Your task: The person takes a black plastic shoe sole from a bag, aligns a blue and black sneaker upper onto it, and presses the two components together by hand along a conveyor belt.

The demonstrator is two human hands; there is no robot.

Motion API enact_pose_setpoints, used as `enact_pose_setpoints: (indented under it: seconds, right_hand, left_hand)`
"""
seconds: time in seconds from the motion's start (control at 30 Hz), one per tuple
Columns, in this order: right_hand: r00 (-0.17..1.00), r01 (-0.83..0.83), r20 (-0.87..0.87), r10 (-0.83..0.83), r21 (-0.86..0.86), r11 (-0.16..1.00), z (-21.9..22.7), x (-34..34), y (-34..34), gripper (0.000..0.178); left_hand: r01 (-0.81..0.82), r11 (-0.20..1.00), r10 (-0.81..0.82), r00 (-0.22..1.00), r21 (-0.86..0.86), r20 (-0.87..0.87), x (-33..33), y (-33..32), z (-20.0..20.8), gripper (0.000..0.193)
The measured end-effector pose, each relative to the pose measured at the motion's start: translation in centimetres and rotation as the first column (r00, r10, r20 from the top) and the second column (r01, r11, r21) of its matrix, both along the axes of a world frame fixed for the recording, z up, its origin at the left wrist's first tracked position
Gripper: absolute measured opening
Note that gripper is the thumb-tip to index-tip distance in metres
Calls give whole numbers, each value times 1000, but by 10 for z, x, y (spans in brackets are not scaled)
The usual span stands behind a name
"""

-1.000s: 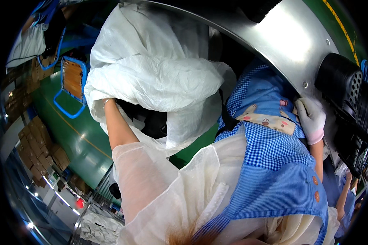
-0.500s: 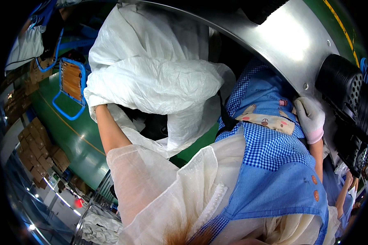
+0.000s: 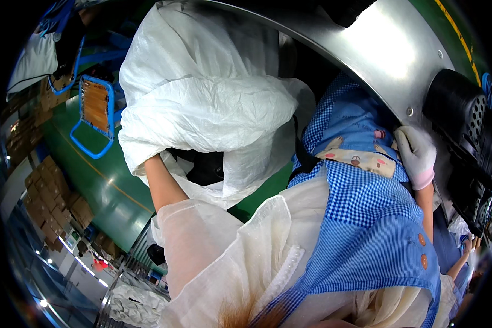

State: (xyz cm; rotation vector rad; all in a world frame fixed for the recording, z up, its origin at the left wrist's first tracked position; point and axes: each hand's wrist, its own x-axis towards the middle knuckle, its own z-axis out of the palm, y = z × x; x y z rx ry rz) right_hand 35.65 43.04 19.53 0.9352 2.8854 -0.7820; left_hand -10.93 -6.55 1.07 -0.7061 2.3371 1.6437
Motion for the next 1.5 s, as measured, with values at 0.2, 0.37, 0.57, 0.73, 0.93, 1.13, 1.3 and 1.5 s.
enact_pose_setpoints:
  seconds: [0.2,0.37,0.57,0.73,0.93,1.13,1.3,1.5]
  right_hand:
    - [1000,-15,-9,15,25,1000,-1,2,1,11]
    - [1000,-13,10,13,42,999,1,-1,-1,11]
    - [1000,2,27,-3,35,999,1,0,-1,11]
    - [1000,7,15,-7,21,1000,2,-2,0,11]
    - [1000,2,6,-2,3,1000,0,1,1,12]
    - [1000,-9,-12,10,15,1000,-1,2,2,11]
    - [1000,-3,-15,2,-26,1000,0,0,3,11]
    - [996,-56,-64,57,12,998,-3,1,5,11]
  left_hand:
    - [-16,999,15,999,38,40,12,8,-9,36]
    - [-22,999,21,999,45,36,4,6,-8,36]
    - [-36,999,35,999,36,22,-8,-5,3,35]
    - [-47,998,46,999,42,25,-13,-9,6,35]
    - [-53,997,51,998,54,37,-13,-8,5,35]
    - [-68,995,64,996,71,63,-4,-7,3,35]
    - [-92,991,82,991,96,104,19,-3,-2,34]
    - [-133,983,109,977,123,184,60,-8,3,34]
